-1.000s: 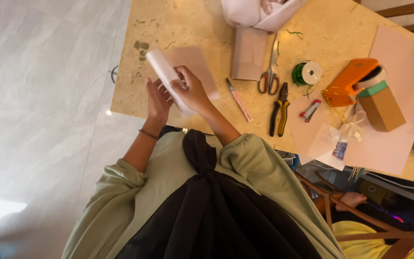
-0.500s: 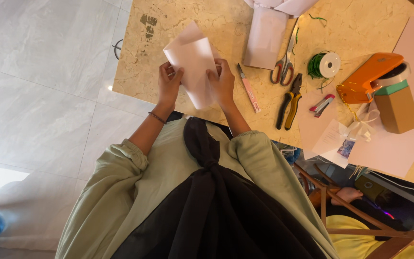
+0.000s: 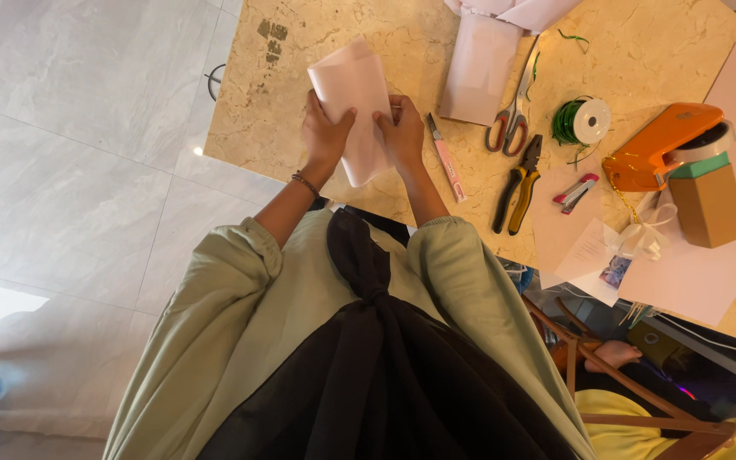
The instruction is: The person wraps a bouquet of flowers in light pink paper, then cuts and folds smaller pieces of pink tissue paper, and uses a stapler to attach the tissue paper pieces around the base of the bouquet.
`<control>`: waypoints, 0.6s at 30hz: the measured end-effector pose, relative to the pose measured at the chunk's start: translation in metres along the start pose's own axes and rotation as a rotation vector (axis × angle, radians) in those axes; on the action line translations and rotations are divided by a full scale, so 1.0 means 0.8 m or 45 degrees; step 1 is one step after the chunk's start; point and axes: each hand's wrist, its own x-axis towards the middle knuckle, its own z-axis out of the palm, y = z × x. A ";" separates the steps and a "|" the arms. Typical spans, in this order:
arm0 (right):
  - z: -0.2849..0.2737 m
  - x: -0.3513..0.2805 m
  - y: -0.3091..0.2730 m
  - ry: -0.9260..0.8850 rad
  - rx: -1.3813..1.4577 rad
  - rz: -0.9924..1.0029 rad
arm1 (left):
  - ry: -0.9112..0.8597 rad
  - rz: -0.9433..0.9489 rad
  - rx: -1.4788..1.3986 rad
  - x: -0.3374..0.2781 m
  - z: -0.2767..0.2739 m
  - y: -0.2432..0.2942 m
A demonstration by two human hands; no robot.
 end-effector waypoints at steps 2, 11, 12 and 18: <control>0.002 0.003 0.000 0.014 0.043 -0.030 | 0.032 0.013 0.009 0.003 0.001 0.003; -0.020 -0.024 0.005 0.101 0.189 -0.438 | -0.111 0.099 -0.132 0.007 -0.026 0.015; -0.022 -0.027 0.005 -0.023 0.336 -0.340 | -0.141 0.107 -0.122 0.007 -0.031 0.018; -0.030 -0.025 0.017 -0.164 0.740 -0.318 | -0.265 0.318 -0.129 0.010 -0.051 0.028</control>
